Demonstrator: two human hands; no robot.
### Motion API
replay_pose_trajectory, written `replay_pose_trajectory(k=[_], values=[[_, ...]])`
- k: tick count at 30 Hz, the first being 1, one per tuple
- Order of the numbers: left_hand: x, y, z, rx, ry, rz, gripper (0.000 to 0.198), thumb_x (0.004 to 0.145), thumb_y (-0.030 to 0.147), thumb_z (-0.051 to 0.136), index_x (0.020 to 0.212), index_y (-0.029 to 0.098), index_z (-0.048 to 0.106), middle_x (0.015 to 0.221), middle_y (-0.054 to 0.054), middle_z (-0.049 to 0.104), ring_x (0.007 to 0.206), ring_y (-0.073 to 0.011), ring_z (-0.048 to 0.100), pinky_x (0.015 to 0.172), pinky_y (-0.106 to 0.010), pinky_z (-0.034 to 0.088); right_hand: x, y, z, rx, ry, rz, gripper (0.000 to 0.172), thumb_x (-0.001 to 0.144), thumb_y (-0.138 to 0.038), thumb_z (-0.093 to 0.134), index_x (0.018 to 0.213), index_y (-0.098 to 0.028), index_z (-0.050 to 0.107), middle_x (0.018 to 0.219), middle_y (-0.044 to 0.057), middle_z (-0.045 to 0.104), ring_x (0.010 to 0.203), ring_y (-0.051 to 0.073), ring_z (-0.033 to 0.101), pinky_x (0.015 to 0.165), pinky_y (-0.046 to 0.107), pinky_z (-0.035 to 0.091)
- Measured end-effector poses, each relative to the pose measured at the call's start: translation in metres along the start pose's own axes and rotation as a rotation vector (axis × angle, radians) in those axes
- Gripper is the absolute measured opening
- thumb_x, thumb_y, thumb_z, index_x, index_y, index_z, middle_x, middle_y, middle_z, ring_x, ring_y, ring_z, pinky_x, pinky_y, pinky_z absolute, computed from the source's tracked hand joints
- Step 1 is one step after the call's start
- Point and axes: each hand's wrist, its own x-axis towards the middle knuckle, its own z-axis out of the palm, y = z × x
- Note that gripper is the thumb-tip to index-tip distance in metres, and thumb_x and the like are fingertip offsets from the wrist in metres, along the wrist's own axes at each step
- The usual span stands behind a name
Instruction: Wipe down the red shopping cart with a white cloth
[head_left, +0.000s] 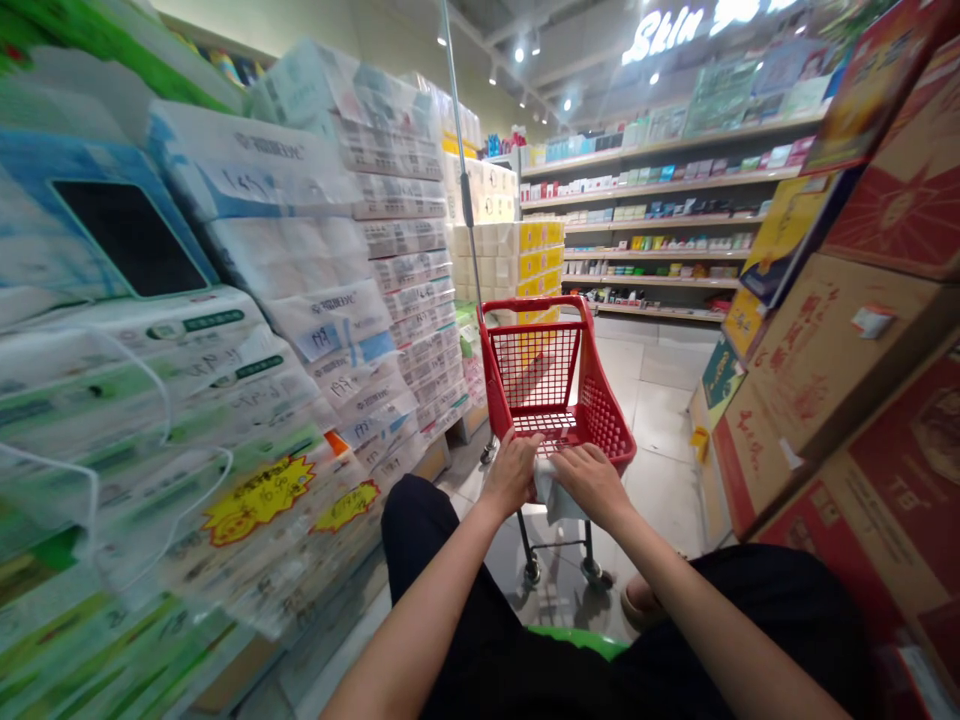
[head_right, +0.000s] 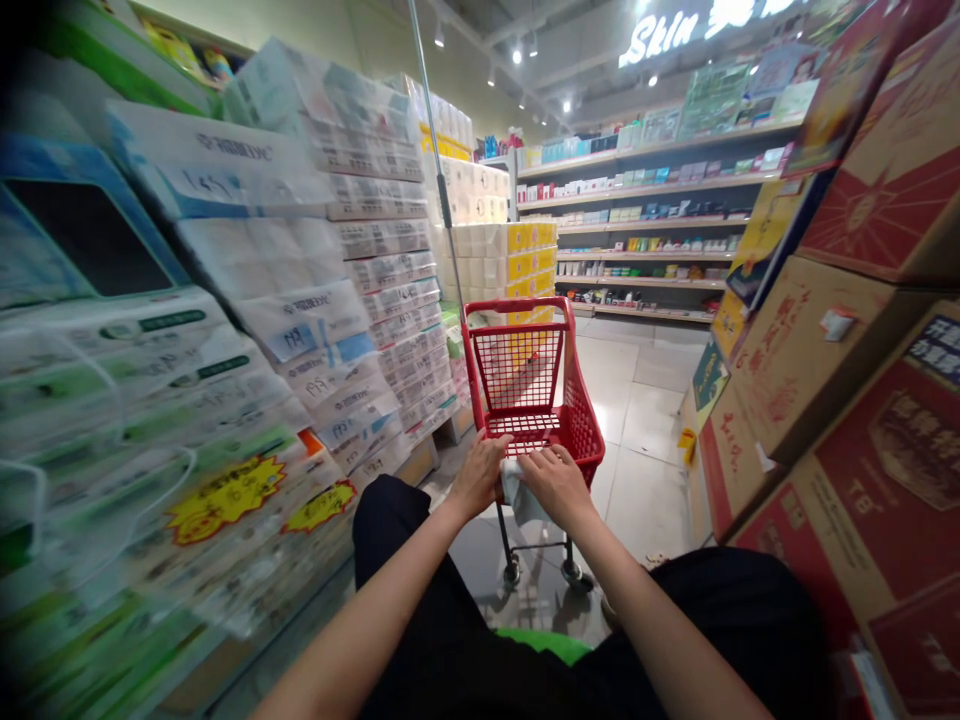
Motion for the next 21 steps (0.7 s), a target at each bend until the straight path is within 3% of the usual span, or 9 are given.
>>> replay_pose_trajectory(k=[6, 9, 12, 17, 21], values=[[0.001, 0.005, -0.001, 0.004, 0.026, 0.028, 0.069, 0.082, 0.035, 0.064, 0.137, 0.019, 0.026, 0.119, -0.008, 0.054, 0.110, -0.0229, 0.052, 0.118, -0.049, 0.020, -0.043, 0.052, -0.020, -0.040, 0.019, 0.075, 0.020, 0.095, -0.033, 0.045, 0.104, -0.023, 0.060, 0.100, 0.004, 0.064, 0.102, 0.020, 0.053, 0.106, 0.040, 0.023], [0.000, 0.008, 0.000, 0.006, 0.032, 0.014, 0.068, 0.083, 0.036, 0.062, 0.138, 0.019, 0.026, 0.117, -0.008, 0.054, 0.111, -0.0235, 0.052, 0.117, -0.050, 0.020, -0.053, 0.062, -0.024, -0.039, 0.005, 0.106, 0.021, 0.096, -0.032, 0.044, 0.107, -0.024, 0.059, 0.105, 0.004, 0.063, 0.106, 0.020, 0.052, 0.107, 0.042, 0.022], [0.000, 0.013, 0.003, 0.001, 0.034, -0.001, 0.069, 0.083, 0.031, 0.061, 0.139, 0.019, 0.024, 0.118, -0.009, 0.053, 0.113, -0.0251, 0.051, 0.116, -0.053, 0.021, -0.044, 0.046, -0.017, -0.006, -0.004, 0.096, 0.022, 0.095, -0.035, 0.046, 0.109, -0.023, 0.058, 0.105, 0.005, 0.063, 0.104, 0.020, 0.052, 0.102, 0.040, 0.028], [0.000, 0.022, 0.010, 0.026, 0.052, 0.021, 0.074, 0.078, 0.008, 0.048, 0.144, 0.018, 0.016, 0.130, -0.010, 0.050, 0.119, -0.0242, 0.048, 0.118, -0.053, 0.017, -0.010, -0.007, 0.000, 0.022, 0.019, 0.043, 0.021, 0.095, -0.030, 0.047, 0.109, -0.019, 0.057, 0.100, 0.007, 0.063, 0.096, 0.020, 0.054, 0.088, 0.034, 0.035], [0.000, 0.022, 0.010, 0.029, 0.040, 0.045, 0.072, 0.080, 0.010, 0.047, 0.144, 0.019, 0.016, 0.130, -0.009, 0.050, 0.116, -0.0239, 0.050, 0.118, -0.051, 0.016, -0.006, -0.013, -0.002, 0.034, 0.017, 0.021, 0.017, 0.094, -0.026, 0.048, 0.107, -0.020, 0.058, 0.093, 0.005, 0.063, 0.091, 0.018, 0.054, 0.089, 0.033, 0.034]])
